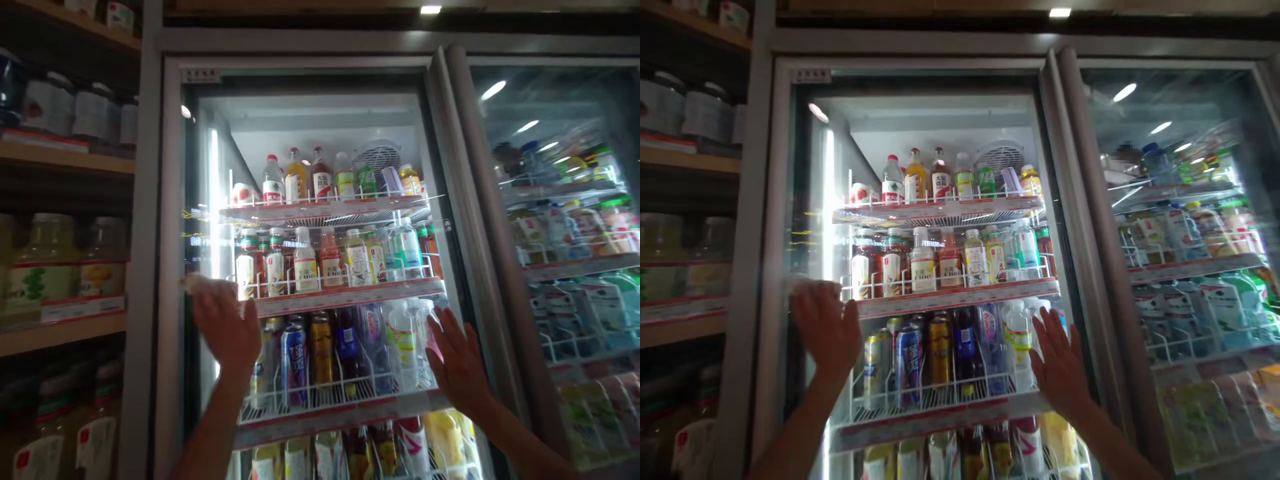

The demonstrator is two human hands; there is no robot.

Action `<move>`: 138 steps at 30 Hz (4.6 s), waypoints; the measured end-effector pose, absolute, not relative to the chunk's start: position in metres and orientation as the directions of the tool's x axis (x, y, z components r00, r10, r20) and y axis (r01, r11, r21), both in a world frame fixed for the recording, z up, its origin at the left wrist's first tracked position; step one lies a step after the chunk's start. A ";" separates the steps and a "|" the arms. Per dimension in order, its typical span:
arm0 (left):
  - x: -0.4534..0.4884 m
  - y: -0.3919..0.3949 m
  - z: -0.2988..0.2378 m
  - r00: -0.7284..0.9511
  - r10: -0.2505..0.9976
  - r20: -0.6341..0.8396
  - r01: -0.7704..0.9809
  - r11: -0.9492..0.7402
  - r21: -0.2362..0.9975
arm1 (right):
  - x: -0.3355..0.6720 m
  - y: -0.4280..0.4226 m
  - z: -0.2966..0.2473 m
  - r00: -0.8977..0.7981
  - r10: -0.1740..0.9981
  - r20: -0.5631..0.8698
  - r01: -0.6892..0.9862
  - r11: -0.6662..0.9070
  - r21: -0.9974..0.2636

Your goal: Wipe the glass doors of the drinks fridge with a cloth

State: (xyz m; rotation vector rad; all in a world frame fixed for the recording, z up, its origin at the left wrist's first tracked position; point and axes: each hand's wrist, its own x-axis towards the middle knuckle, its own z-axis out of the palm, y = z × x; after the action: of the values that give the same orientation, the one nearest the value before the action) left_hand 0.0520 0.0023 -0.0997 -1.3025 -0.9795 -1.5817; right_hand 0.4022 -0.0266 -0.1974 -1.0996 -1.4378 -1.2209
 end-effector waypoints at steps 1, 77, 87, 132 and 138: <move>0.065 0.002 -0.108 -0.041 -0.134 0.990 0.944 -0.329 -0.006 | 0.398 -0.027 -0.200 -0.193 0.076 0.978 0.976 0.117 0.184; 0.366 0.001 -0.085 0.578 -0.199 0.792 0.667 -0.444 -0.598 | 0.521 -0.080 -0.154 -0.203 0.036 0.979 0.945 0.268 0.186; 0.366 0.000 -0.121 0.743 -0.219 0.633 0.478 -0.489 -0.730 | 0.517 -0.083 -0.169 -0.176 0.083 0.981 0.951 0.271 0.148; 0.273 0.002 -0.084 0.092 -0.070 0.993 0.882 -0.457 -0.114 | 0.455 -0.065 -0.152 -0.206 -0.011 0.979 0.951 0.234 0.203; 0.290 -0.001 -0.108 0.622 -0.085 0.778 0.680 -0.434 -0.591 | 0.456 -0.061 -0.152 -0.189 -0.042 0.981 0.943 0.270 0.193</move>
State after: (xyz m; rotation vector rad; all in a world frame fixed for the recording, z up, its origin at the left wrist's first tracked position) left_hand 0.2898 -0.0005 -0.1078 -1.8265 -0.4792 -0.9391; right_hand 0.4556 -0.0612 -0.1522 -0.8919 -1.4555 -1.1430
